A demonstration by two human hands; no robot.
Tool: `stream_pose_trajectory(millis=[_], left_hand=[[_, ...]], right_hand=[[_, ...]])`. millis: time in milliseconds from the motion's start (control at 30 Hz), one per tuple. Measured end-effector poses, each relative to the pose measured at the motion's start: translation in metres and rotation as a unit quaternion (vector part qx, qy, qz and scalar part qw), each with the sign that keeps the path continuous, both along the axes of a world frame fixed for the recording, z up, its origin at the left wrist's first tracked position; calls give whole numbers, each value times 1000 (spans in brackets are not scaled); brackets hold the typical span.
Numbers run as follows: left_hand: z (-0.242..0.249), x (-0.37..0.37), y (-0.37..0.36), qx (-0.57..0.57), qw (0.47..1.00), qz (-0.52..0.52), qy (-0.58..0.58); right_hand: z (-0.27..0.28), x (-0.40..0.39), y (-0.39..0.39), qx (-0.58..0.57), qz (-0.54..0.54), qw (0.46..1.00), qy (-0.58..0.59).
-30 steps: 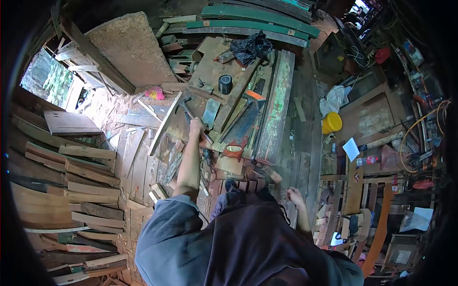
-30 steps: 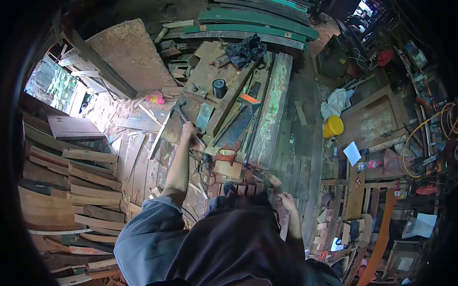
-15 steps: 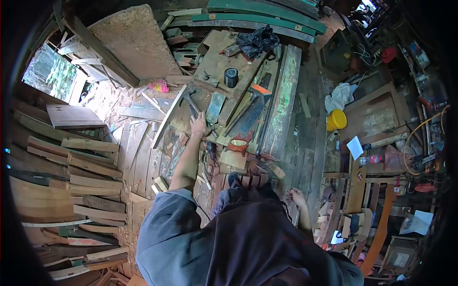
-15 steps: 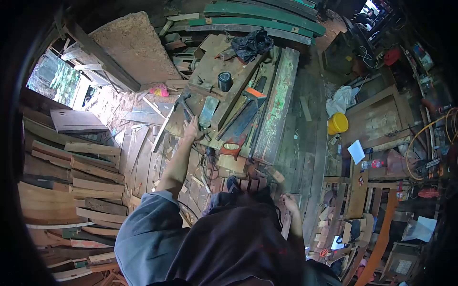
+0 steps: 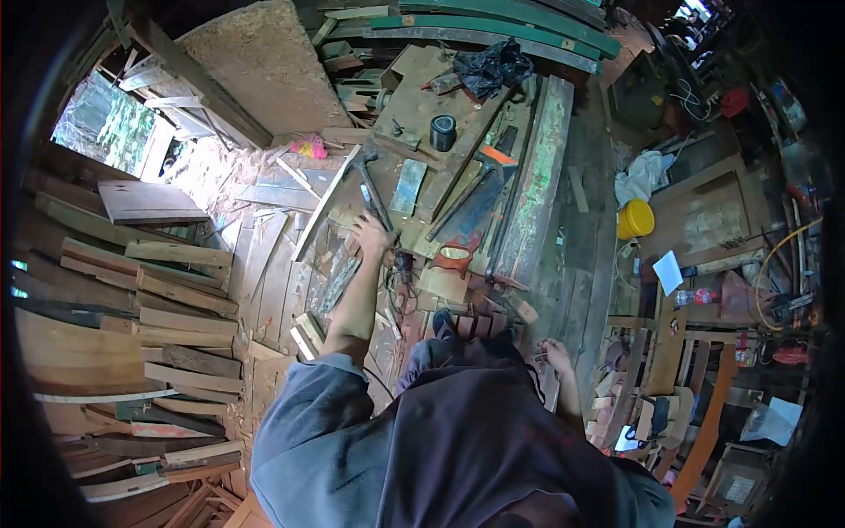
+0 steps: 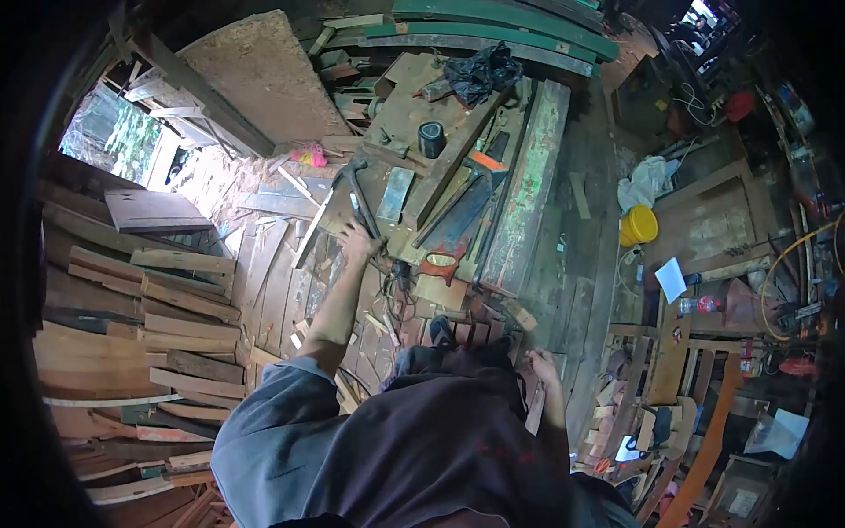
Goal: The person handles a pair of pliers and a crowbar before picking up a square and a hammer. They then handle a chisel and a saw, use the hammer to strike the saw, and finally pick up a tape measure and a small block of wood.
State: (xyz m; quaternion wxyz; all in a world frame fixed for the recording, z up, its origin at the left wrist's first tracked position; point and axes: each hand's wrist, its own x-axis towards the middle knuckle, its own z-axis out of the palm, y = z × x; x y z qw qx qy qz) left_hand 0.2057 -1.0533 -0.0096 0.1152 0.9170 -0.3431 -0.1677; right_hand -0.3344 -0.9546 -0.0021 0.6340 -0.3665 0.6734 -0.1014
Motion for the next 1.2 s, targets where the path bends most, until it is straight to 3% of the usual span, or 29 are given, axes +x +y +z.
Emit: stream_pose_trajectory(millis=[67, 167, 300, 433, 533, 767, 867, 933, 1000, 1067, 1133, 1200], left_hand=[[-20, 2, 0, 47, 999, -20, -12], [-34, 3, 2, -1, 1000, -25, 2], [-28, -4, 2, -43, 997, -59, 15], [-12, -10, 5, -19, 997, -40, 55], [1, -13, 14, 2, 998, -47, 35], [-17, -60, 68, -171, 981, 60, 73], [-62, -85, 109, -161, 980, 33, 107], [-59, -114, 145, -119, 963, 102, 218], [-81, -142, 184, -168, 973, 79, 136], [-96, -164, 225, -66, 961, 110, 244], [-59, -188, 261, -93, 934, 172, 299], [-56, -210, 300, -83, 909, 251, 322]], right_hand=[[4, 6, -4, 9, -2, 1000, -23], [13, 13, -12, 16, -3, 999, -38], [12, 9, -15, 6, 16, 1000, -21], [13, 5, -16, 8, -8, 999, -40], [17, 5, -19, -5, 34, 999, 2], [12, 0, -27, 14, 73, 997, 10], [20, 16, -39, 26, 147, 988, 35], [17, 25, -54, 25, 214, 975, 46], [26, 48, -66, 24, 279, 959, 36], [20, 65, -77, 41, 337, 941, 10], [19, 83, -83, 53, 375, 925, -8], [8, 94, -92, 48, 443, 895, -22]])
